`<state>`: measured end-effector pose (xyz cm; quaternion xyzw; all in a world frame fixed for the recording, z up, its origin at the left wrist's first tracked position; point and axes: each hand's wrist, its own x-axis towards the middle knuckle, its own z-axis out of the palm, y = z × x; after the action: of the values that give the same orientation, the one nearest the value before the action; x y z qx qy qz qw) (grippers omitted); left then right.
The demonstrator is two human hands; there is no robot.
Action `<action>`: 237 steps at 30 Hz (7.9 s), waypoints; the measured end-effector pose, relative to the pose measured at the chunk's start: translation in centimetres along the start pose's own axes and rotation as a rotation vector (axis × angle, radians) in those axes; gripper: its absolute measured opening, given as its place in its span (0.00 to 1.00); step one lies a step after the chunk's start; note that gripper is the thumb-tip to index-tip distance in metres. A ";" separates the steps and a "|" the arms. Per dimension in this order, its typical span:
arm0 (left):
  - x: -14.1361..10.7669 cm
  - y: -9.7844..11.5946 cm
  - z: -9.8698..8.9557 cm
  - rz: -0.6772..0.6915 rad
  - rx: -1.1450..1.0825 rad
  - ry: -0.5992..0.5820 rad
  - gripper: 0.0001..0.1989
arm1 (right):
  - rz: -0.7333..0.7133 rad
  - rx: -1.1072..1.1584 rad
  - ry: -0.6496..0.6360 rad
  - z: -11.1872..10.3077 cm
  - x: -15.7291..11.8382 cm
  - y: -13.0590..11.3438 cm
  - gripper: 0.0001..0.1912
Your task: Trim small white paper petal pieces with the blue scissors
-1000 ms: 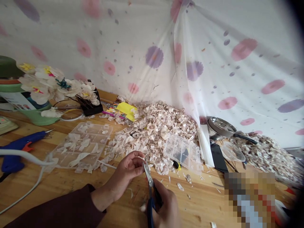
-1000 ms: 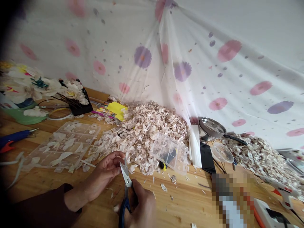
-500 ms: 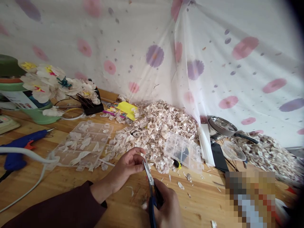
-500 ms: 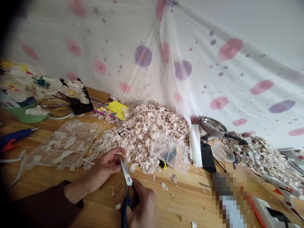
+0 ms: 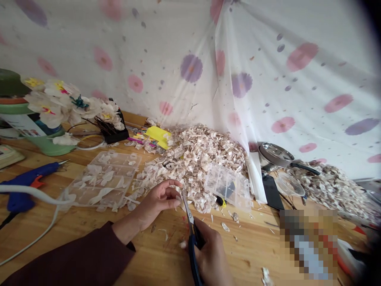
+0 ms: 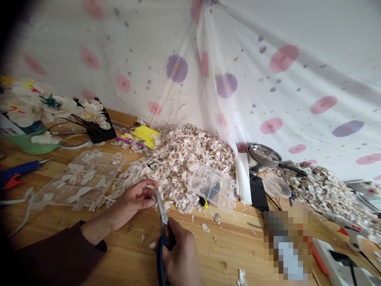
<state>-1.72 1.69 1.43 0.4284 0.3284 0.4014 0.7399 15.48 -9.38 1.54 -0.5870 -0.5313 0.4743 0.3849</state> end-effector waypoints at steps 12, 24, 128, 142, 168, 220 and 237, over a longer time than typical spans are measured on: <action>-1.9 -2.6 3.4 -0.287 -0.304 0.012 0.17 | 0.008 0.375 0.368 0.8 1.2 -0.1 0.17; -2.5 -2.7 4.0 -0.291 -0.193 0.097 0.19 | -0.054 0.400 0.476 0.6 1.1 -0.2 0.16; -1.5 -1.4 2.1 -0.044 0.028 0.022 0.26 | -0.152 0.169 0.380 -0.1 0.6 2.2 0.16; -1.6 -2.7 2.3 -0.176 0.097 -0.248 0.31 | -0.046 0.445 0.384 0.3 1.1 0.1 0.18; -1.9 -2.3 2.9 -0.178 0.129 -0.158 0.15 | 0.054 0.697 0.389 0.1 1.3 0.5 0.27; -1.9 -2.0 3.1 -0.123 0.063 -0.171 0.12 | 0.110 0.634 0.300 0.9 1.4 0.5 0.25; -1.8 -2.5 3.1 -0.104 0.079 -0.104 0.16 | 0.052 0.634 0.428 1.0 1.4 0.7 0.26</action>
<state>0.75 -1.84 0.71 0.4600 0.3267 0.3264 0.7584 14.72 -8.09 0.41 -0.5379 -0.2510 0.4913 0.6374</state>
